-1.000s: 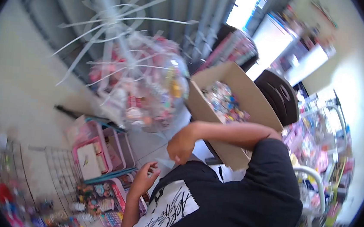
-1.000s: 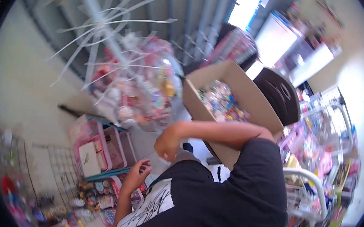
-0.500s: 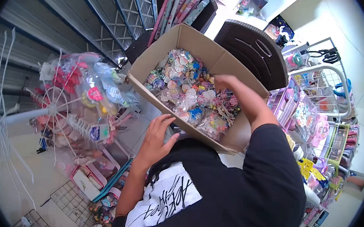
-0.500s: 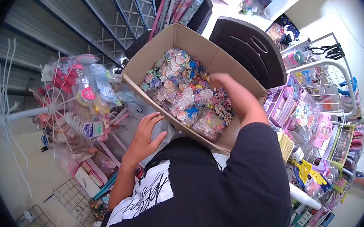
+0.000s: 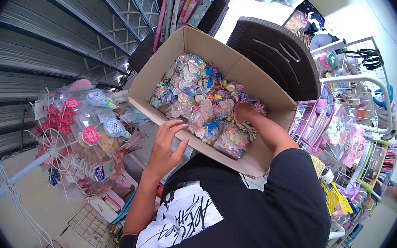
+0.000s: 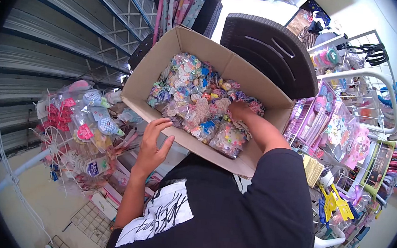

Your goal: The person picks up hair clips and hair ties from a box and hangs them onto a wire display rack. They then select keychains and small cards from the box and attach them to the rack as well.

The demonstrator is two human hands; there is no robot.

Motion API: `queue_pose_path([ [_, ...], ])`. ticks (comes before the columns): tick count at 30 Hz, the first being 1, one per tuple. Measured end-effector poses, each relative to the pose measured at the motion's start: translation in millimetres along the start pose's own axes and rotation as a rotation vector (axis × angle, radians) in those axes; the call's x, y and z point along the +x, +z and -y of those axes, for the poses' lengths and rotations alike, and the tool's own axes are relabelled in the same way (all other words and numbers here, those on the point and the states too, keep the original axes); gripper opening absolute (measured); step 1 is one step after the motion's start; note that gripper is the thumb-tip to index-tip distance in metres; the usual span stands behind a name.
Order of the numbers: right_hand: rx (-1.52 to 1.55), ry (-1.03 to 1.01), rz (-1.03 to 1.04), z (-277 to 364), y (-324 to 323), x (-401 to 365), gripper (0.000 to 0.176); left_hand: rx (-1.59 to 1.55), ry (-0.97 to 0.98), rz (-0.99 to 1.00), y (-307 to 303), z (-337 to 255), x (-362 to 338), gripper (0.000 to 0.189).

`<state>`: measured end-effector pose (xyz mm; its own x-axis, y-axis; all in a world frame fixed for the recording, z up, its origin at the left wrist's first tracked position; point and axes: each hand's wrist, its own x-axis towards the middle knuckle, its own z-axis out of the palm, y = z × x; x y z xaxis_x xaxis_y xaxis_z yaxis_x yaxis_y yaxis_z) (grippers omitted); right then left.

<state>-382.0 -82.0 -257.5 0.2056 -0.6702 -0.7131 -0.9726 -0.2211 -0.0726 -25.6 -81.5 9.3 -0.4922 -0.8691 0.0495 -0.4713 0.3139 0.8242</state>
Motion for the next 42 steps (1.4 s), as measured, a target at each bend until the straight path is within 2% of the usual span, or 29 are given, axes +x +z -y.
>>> queue_pose_path([
  [4, 0.120, -0.020, 0.061, 1.8, -51.0, -7.9, 0.035, -0.012, 0.005, 0.025, 7.5, 4.6, 4.6, 0.034],
  [6, 0.101, -0.246, 0.269, -0.6, -78.0, -6.8, 0.028, 0.008, 0.019, 0.053, 9.4, 6.3, 6.4, 0.033],
  [7, 0.303, -0.232, 0.362, 5.5, -111.9, -28.2, 0.024, 0.008, 0.021, 0.055, 11.2, 6.1, 7.7, 0.033],
  [8, 0.304, -0.230, 0.361, 14.1, -138.3, -41.0, 0.024, -0.017, -0.002, 0.065, 13.6, 5.6, 9.9, 0.033],
  [10, 0.410, -0.424, 0.385, 34.0, -180.7, -58.5, 0.026, -0.042, -0.027, 0.076, 20.7, 4.0, 13.1, 0.033],
  [11, 0.409, -0.423, 0.386, 43.4, -198.8, -67.7, 0.026, -0.083, -0.065, 0.071, 26.5, 3.0, 15.1, 0.032],
  [13, 0.696, -0.699, 0.274, 63.8, -224.6, -84.6, 0.020, -0.125, -0.107, 0.065, 36.7, -1.9, 20.4, 0.031],
  [14, 0.694, -0.700, 0.277, 72.4, -231.7, -90.2, 0.020, -0.128, -0.086, 0.026, 42.0, -5.3, 24.4, 0.030],
  [16, 1.081, -0.858, 0.238, 84.2, -243.2, -98.8, 0.018, -0.132, -0.065, -0.017, 44.5, -4.8, 26.0, 0.028],
  [17, 1.102, -0.902, 0.232, 85.1, -250.2, -101.2, 0.021, -0.190, -0.149, 0.075, 42.3, 0.3, 24.9, 0.025],
  [18, 1.101, -0.903, 0.235, 81.4, -248.6, -97.5, 0.021, -0.247, -0.233, 0.167, 40.0, 3.9, 23.7, 0.022],
  [20, 1.340, -0.696, 0.192, 64.5, -235.8, -79.5, 0.031, -0.342, -0.286, 0.136, 29.4, -5.8, 20.6, 0.018],
  [21, 1.256, -0.597, 0.132, 48.8, -216.8, -59.8, 0.034, -0.436, -0.336, 0.105, 24.1, -10.1, 17.9, 0.015],
  [22, 1.133, -0.533, 0.090, 30.7, -183.7, -33.1, 0.037, -0.435, -0.339, 0.101, 21.1, -11.0, 13.8, 0.015],
  [23, 1.010, -0.471, 0.046, 9.5, -142.8, -1.7, 0.039, -0.590, -0.346, 0.023, 18.1, -11.2, 9.9, 0.015],
  [24, 0.643, -0.311, 0.080, -15.1, -98.5, 30.8, 0.040, -0.745, -0.349, -0.056, 14.7, -10.9, 6.3, 0.015],
  [25, 0.448, -0.143, -0.015, -16.6, -62.5, 32.6, 0.037, -0.785, -0.354, -0.077, 9.9, -10.2, 2.7, 0.015],
  [26, 0.291, 0.068, 0.058, -10.0, -49.2, 27.6, 0.034, -0.782, -0.358, -0.081, 5.0, -10.0, -1.1, 0.015],
  [28, 0.244, 0.081, -0.066, -11.0, 3.8, 16.4, 0.030, -0.802, -0.392, -0.148, -2.7, -10.3, -8.1, 0.016],
  [30, 0.229, 0.111, -0.127, -1.0, 24.4, 2.3, 0.030, -0.763, -0.409, -0.177, -7.3, -9.7, -14.4, 0.017],
  [32, 0.299, 0.096, -0.320, 0.4, 40.9, 2.2, 0.034, -0.742, -0.394, -0.213, -10.0, -8.8, -19.5, 0.018],
  [33, 0.300, 0.093, -0.320, -1.3, 39.4, 0.4, 0.034, -0.740, -0.395, -0.215, -10.1, -9.0, -21.7, 0.018],
  [36, 0.428, 0.009, -0.268, -16.7, 22.4, -0.4, 0.034, -0.750, -0.419, -0.251, -9.1, -9.7, -24.8, 0.018],
  [38, 0.509, -0.192, 0.027, -30.9, -1.8, -1.1, 0.034, -0.752, -0.430, -0.281, -7.1, -9.8, -28.4, 0.024],
  [39, 0.508, -0.191, 0.022, -32.1, -18.9, -8.6, 0.034, -0.752, -0.425, -0.282, -6.3, -9.1, -30.5, 0.024],
  [41, 0.769, -0.176, 0.168, -31.2, -54.9, -24.0, 0.030, -0.783, -0.420, -0.294, -5.3, -7.4, -34.9, 0.025],
  [42, 0.766, -0.177, 0.162, -34.9, -62.6, -23.3, 0.030, -0.783, -0.414, -0.296, -5.0, -7.5, -36.8, 0.025],
])
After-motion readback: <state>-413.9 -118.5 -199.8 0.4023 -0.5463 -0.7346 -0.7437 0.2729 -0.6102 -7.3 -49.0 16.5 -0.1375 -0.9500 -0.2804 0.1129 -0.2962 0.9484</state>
